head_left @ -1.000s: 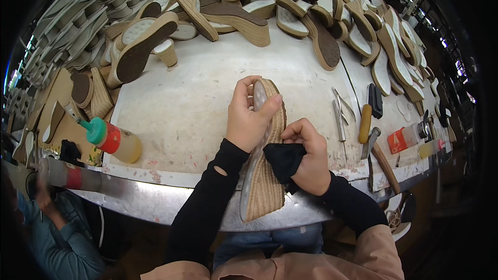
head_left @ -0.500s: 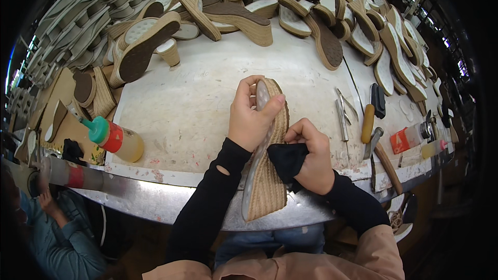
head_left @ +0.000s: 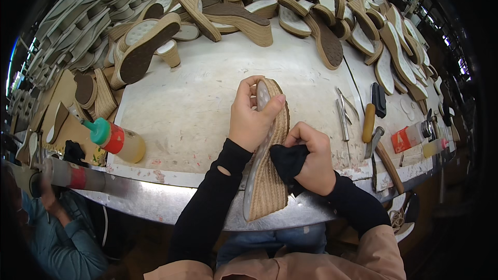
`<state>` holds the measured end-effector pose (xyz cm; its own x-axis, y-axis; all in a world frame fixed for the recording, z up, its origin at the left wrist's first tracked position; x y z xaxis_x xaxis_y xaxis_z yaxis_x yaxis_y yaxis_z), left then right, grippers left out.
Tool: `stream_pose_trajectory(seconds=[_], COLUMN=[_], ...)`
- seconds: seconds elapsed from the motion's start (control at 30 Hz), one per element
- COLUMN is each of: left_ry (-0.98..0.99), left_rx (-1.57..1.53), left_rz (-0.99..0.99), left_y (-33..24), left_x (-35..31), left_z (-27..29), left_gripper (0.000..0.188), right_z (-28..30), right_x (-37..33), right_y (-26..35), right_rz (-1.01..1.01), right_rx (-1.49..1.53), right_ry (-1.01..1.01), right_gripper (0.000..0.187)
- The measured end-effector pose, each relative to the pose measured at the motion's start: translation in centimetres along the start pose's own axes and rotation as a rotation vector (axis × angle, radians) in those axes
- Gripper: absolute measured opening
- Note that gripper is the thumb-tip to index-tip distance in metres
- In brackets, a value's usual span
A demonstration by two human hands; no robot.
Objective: The person trims the edge of a woven shoe heel with pliers, then uses a metal rod to press and smooth the woven material. They wipe the heel with a black cloth and continue pressing the weave with the rod. The work is performed at a bench surrounded by many shoe soles and tools.
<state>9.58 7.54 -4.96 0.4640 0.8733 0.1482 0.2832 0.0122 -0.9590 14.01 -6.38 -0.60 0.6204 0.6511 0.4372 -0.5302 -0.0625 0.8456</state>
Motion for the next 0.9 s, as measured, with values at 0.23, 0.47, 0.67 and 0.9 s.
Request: stream_pose_trajectory(seconds=[0.23, 0.47, 0.67, 0.9], left_ry=[-0.004, 0.058, 0.022, 0.424], left_rx=[-0.004, -0.054, -0.019, 0.243], left_rz=[0.003, 0.075, 0.031, 0.196], left_y=[0.0, -0.3, -2.2, -4.3], left_x=[0.0, -0.4, -0.6, -4.3], left_z=[0.0, -0.4, 0.1, 3.1], left_gripper=[0.056, 0.058, 0.059, 0.039], right_z=[0.0, 1.9, 1.6, 1.2], right_x=[0.0, 0.5, 0.1, -0.1], right_y=[0.0, -1.6, -2.0, -1.4], right_rz=[-0.006, -0.390, -0.293, -0.097], right_rx=[0.041, 0.420, 0.350, 0.218], right_ry=[0.009, 0.045, 0.059, 0.023], right_gripper=[0.022, 0.016, 0.018, 0.017])
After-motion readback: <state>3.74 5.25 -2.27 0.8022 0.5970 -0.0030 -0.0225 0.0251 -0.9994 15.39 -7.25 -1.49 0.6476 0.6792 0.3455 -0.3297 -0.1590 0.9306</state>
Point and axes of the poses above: each hand's wrist, its own x-axis towards the middle knuckle, its own z-axis out of the back of the hand, y = z × x, the point moved 5 cm from there along x, towards the middle knuckle, and after that the axes turned 12 degrees about -y, right-handed, at the moved point
